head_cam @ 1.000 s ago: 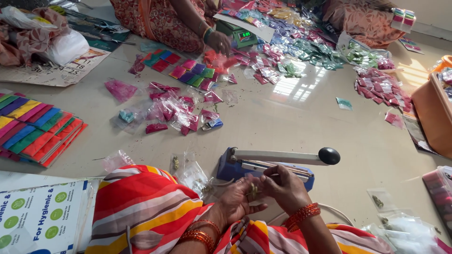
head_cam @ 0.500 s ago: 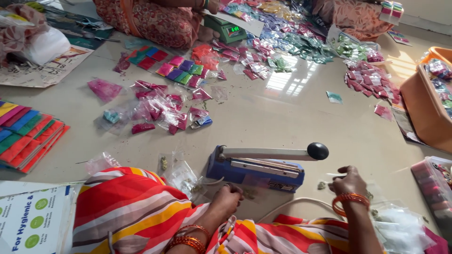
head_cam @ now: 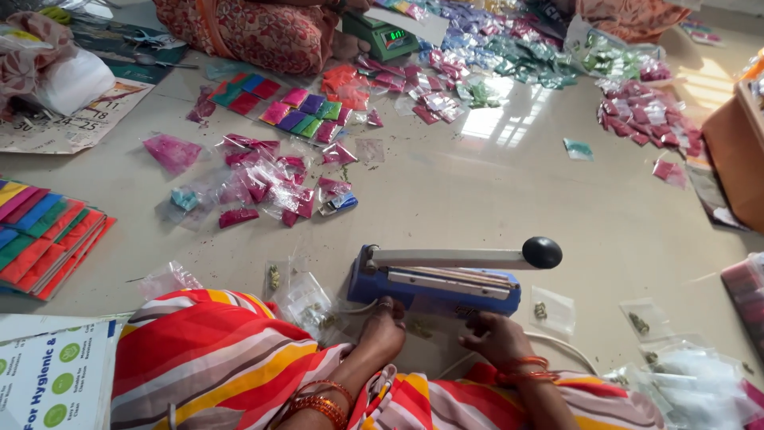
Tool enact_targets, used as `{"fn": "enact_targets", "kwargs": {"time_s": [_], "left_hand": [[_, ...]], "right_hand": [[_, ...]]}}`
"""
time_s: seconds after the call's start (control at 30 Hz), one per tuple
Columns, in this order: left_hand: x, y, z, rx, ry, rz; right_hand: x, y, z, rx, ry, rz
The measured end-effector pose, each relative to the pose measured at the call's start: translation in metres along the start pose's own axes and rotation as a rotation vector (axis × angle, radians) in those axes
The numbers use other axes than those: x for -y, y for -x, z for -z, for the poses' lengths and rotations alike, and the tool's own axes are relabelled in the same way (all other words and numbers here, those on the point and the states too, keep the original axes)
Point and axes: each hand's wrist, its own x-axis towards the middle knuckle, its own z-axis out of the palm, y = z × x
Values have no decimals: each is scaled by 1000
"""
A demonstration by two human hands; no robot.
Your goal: Manually sealing small plastic bags containing metal components using a heat sealing machine.
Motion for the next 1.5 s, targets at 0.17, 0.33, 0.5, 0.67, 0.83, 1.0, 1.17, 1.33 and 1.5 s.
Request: {"fn": "enact_targets", "kwargs": {"time_s": [0.17, 0.33, 0.5, 0.67, 0.83, 1.0, 1.17, 1.33, 1.5], "left_hand": [[-22, 11, 15, 83, 76, 6], [-56, 26, 41, 173, 133, 44], [-85, 15, 42, 206, 292, 87], [-107, 11, 40, 175, 454, 278], [-104, 9, 39, 311, 749, 466], [-108, 7, 38, 368, 840, 515], [-114, 2, 35, 289, 860, 512], [-115, 4, 32, 255, 872, 535], [-117, 4, 30, 228, 885, 534]], "right_hand": [[11, -12, -37, -71, 62, 178], [-11, -32, -53, 75, -387, 421], [26, -4, -31, -84, -663, 138], [45, 3, -21, -293, -669, 134], [68, 7, -9, -477, -426, 27], [56, -7, -9, -497, -470, -51], [19, -12, 66, -890, -703, -60], [100, 12, 149, -854, -258, 195], [118, -44, 128, -217, 526, -177]]}}
